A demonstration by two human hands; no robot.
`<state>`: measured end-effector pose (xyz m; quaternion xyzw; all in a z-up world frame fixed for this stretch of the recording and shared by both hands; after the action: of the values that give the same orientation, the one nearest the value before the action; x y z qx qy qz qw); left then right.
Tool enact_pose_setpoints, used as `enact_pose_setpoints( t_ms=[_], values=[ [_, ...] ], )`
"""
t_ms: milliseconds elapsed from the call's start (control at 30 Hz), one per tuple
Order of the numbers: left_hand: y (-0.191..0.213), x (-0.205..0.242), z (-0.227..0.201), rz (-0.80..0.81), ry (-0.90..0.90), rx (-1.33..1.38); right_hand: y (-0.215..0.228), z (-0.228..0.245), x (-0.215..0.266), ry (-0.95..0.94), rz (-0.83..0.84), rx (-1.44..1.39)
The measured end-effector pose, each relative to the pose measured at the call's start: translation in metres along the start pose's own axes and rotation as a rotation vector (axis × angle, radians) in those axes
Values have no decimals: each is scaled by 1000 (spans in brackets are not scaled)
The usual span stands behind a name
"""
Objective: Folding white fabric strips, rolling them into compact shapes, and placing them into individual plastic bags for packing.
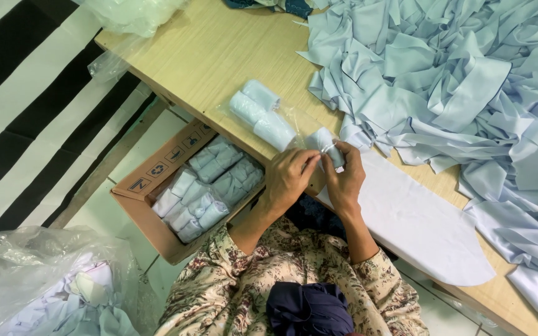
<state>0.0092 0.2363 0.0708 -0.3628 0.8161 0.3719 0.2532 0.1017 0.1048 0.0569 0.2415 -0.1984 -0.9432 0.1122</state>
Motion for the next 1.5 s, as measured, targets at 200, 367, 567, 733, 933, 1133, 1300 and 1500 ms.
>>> enact_pose_setpoints(
  t_ms=[200, 367, 567, 733, 933, 1133, 1300, 1500],
  values=[
    [-11, 21, -16, 37, -60, 53, -2, 9, 11, 215, -44, 86],
    [6, 5, -34, 56, -99, 76, -1, 6, 18, 253, -35, 126],
    [-7, 13, -30, 57, -142, 59, -1, 13, 10, 228, 19, 102],
    [-1, 2, 0, 45, -153, -104, -6, -16, 7, 27, 159, -147],
    [-9, 4, 53, 189, -6, -283, -14, -25, 5, -314, 211, -274],
    [-13, 11, 52, 239, -22, -341, -23, -35, 1, -329, 120, -324],
    [-20, 18, 60, 258, -35, -376, -24, -34, -3, -265, 75, -226],
    [-19, 16, 59, 264, -30, -296, -30, -37, -11, -298, 297, -149]
  ],
)
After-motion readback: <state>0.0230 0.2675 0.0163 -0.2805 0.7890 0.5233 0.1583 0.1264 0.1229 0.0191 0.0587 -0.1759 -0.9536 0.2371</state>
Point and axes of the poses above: each hand's wrist, its own x-axis away from the middle knuckle, its own y-axis out of the back of the hand, z = x × y, the point moved 9 cm from there along -x, towards the middle knuckle, and after that the axes turned 2 degrees about -y, right-handed, at the moved point
